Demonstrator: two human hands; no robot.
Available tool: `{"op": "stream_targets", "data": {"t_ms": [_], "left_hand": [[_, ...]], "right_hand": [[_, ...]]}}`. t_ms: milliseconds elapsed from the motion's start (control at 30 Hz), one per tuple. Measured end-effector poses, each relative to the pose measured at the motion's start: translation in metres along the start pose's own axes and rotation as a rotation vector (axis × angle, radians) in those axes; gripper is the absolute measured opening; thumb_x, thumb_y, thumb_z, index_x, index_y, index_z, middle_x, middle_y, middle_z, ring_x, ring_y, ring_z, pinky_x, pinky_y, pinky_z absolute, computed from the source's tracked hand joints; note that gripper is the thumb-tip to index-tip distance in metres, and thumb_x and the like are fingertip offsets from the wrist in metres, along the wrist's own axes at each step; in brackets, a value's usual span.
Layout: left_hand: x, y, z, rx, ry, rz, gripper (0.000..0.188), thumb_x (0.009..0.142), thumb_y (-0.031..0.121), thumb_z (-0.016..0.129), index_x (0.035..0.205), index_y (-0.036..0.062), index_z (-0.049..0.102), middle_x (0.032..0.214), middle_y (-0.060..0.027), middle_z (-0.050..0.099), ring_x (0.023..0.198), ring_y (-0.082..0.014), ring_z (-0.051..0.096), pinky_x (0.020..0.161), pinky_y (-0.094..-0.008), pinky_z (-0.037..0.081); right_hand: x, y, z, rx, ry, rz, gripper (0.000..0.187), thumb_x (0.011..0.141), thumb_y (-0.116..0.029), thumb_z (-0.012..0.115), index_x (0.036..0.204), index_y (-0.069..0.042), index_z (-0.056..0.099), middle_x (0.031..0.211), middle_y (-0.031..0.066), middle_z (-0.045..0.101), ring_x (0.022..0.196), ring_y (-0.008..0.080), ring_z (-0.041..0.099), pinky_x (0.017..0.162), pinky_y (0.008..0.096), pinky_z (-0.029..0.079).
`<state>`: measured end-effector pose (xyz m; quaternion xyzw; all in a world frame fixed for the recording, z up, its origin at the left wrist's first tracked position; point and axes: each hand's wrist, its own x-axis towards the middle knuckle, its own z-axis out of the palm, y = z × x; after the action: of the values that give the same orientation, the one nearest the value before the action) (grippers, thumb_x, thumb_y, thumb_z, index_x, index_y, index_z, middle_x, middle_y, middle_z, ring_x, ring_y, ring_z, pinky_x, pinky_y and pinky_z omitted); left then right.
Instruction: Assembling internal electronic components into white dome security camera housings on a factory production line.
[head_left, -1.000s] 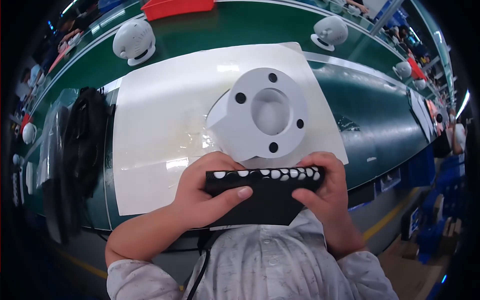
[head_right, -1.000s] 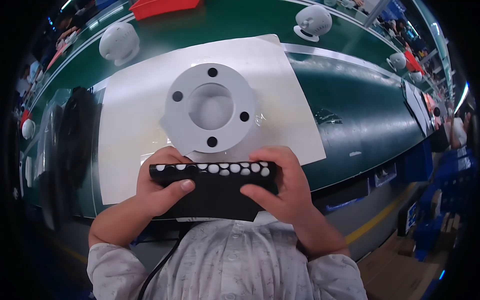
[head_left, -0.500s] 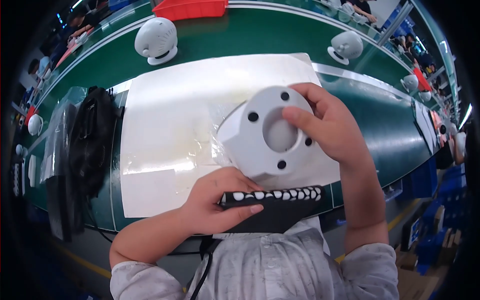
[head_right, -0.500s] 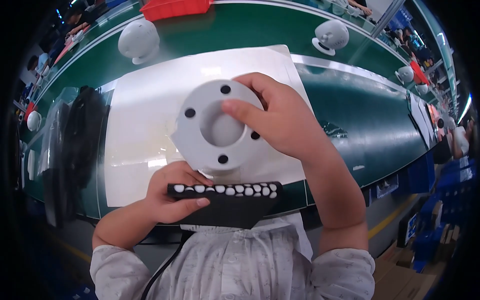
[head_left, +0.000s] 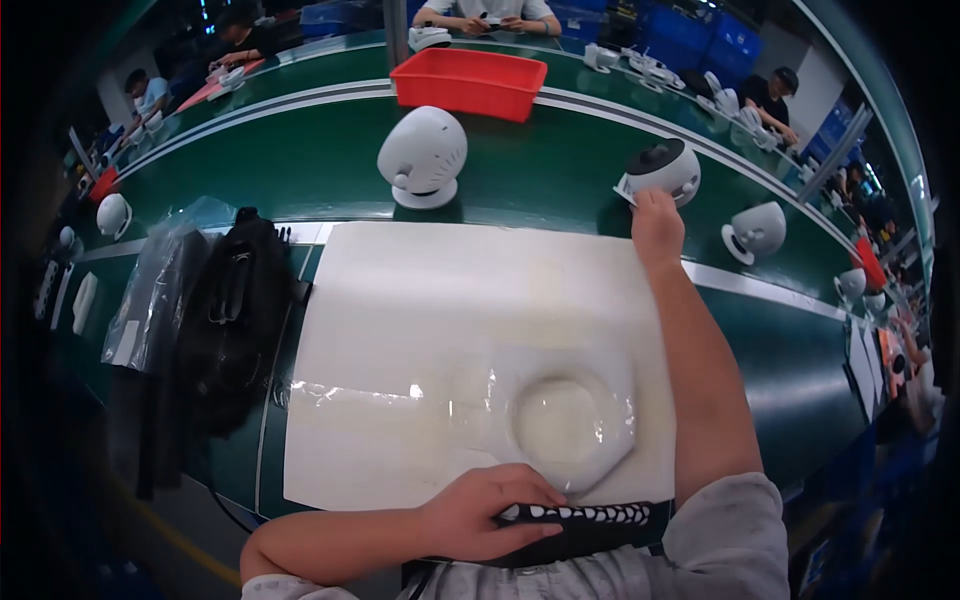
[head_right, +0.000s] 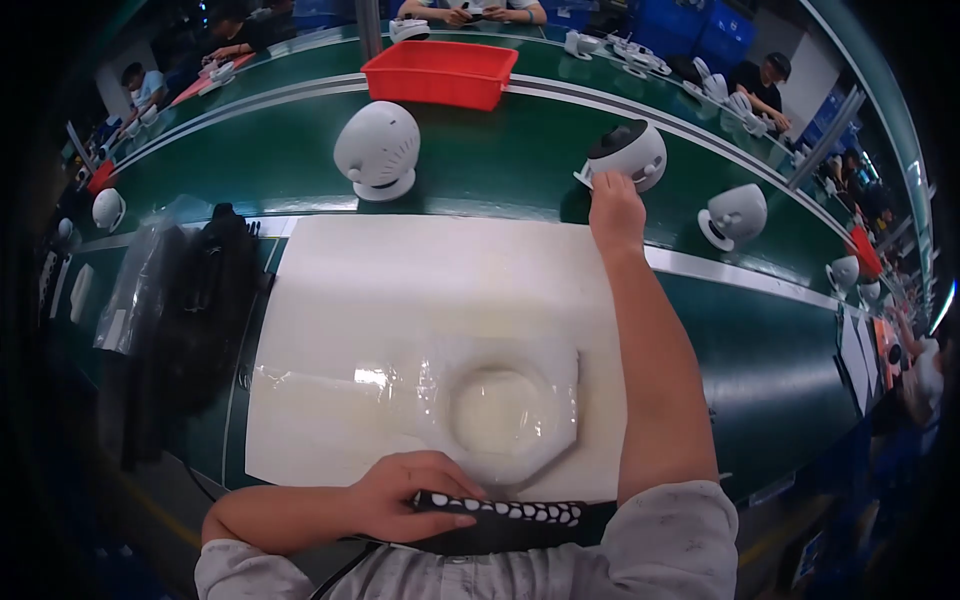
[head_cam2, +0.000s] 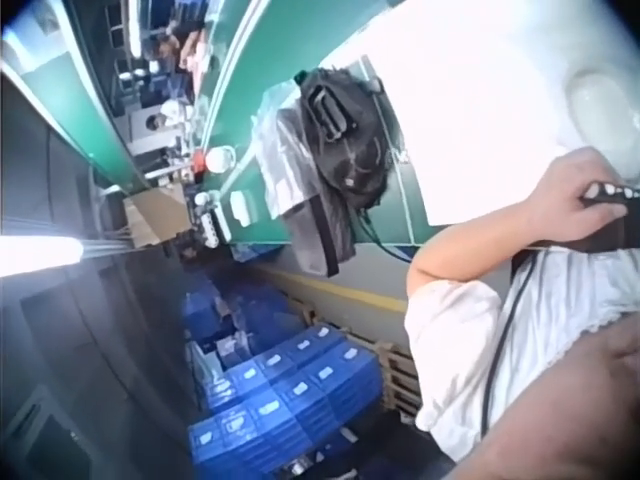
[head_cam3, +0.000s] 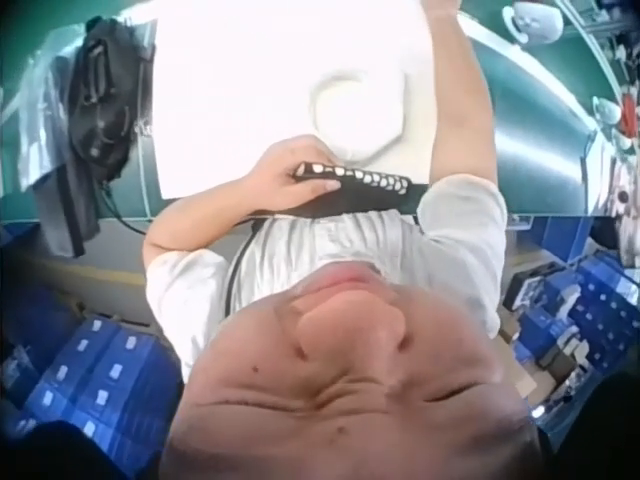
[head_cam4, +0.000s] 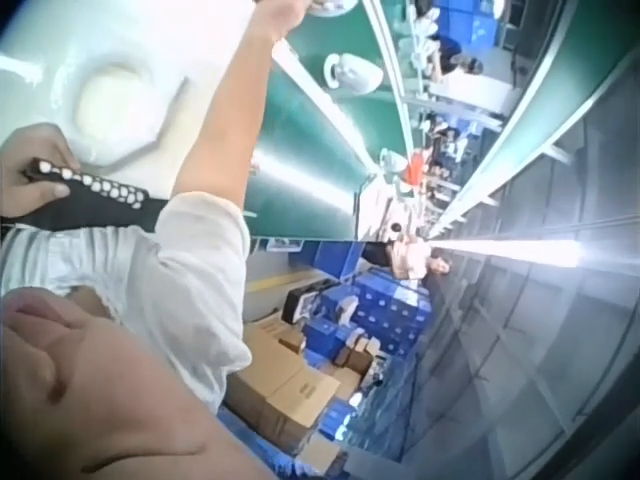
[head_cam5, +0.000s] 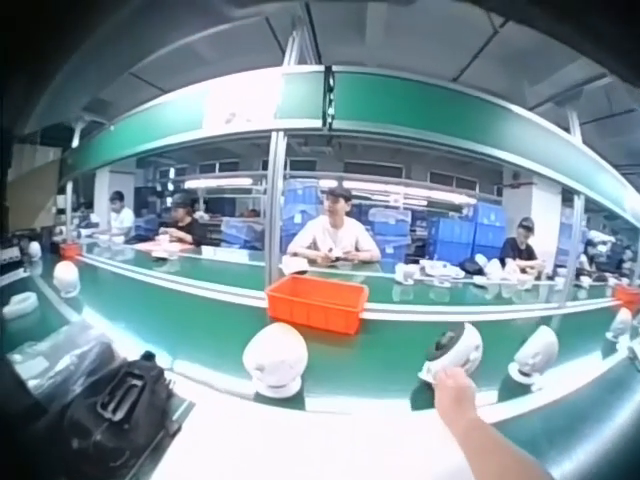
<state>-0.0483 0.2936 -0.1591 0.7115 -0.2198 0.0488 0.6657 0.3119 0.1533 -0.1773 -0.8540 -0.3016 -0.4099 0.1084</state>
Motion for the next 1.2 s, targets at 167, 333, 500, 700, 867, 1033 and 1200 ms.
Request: {"op": "stream_targets", "data": {"t_ms": [167,333,500,700,867,1033,1200], "left_hand": [[0.003,0.001,-0.007,0.036,-0.046,-0.084,0.021,0.068,0.005,0.067,0.087,0.0024,0.060,0.089,-0.0083,0.060,0.079,-0.0188,0.059,0.067,-0.0261,0.047],[0.001,-0.005,-0.011,0.004,-0.003,-0.066,0.022,0.068,0.006,0.067,0.089,0.0023,0.059,0.090,-0.0085,0.059,0.080,-0.0189,0.059,0.069,-0.0265,0.046],[0.000,-0.004,-0.015,0.042,-0.026,-0.145,0.022,0.070,0.007,0.067,0.089,0.0022,0.058,0.089,-0.0082,0.059,0.080,-0.0195,0.058,0.070,-0.0267,0.045],[-0.006,-0.010,-0.014,0.027,-0.021,-0.119,0.022,0.071,0.009,0.066,0.090,0.0028,0.055,0.089,-0.0090,0.058,0.080,-0.0214,0.058,0.070,-0.0283,0.045],[-0.005,-0.015,-0.017,0.050,-0.015,-0.085,0.022,0.072,0.009,0.065,0.089,0.0040,0.052,0.087,-0.0103,0.057,0.080,-0.0243,0.057,0.068,-0.0307,0.045],[-0.001,-0.020,-0.025,0.109,0.007,-0.052,0.021,0.074,0.013,0.064,0.089,0.0040,0.053,0.085,-0.0100,0.056,0.078,-0.0256,0.056,0.067,-0.0307,0.044],[-0.005,-0.025,-0.032,0.152,0.007,0.093,0.022,0.073,0.017,0.063,0.086,0.0021,0.053,0.080,-0.0123,0.052,0.075,-0.0289,0.052,0.066,-0.0339,0.042]], "right_hand": [[0.000,-0.029,0.026,-0.067,-0.274,0.010,0.019,0.081,-0.021,0.047,0.083,-0.004,0.055,0.084,0.0102,0.055,0.084,0.0268,0.052,0.071,0.0362,0.044],[0.009,-0.052,-0.004,-0.061,-0.658,0.056,0.030,0.083,-0.030,0.046,0.094,-0.004,0.058,0.094,0.0121,0.058,0.089,0.0276,0.053,0.079,0.0378,0.041],[0.026,-0.142,-0.018,0.430,-0.857,-0.155,0.042,0.082,-0.038,0.045,0.110,-0.008,0.053,0.112,0.0110,0.053,0.104,0.0258,0.048,0.088,0.0354,0.037],[0.028,-0.228,0.020,0.280,-0.469,-0.307,0.059,0.079,-0.045,0.047,0.122,-0.006,0.038,0.123,0.0150,0.042,0.113,0.0297,0.040,0.093,0.0350,0.032],[0.037,-0.211,0.026,0.403,-0.611,-0.045,0.053,0.076,-0.030,0.057,0.122,-0.009,0.038,0.113,0.0142,0.049,0.107,0.0290,0.045,0.088,0.0379,0.034],[0.052,-0.152,0.026,0.208,-0.050,-0.368,0.014,0.068,-0.010,0.059,0.081,-0.006,0.057,0.082,0.0087,0.054,0.077,0.0268,0.053,0.065,0.0391,0.040],[0.033,-0.120,-0.025,0.767,-0.018,-0.167,0.020,0.082,-0.015,0.055,0.095,0.000,0.052,0.089,0.0118,0.054,0.081,0.0241,0.054,0.071,0.0311,0.043]]}}
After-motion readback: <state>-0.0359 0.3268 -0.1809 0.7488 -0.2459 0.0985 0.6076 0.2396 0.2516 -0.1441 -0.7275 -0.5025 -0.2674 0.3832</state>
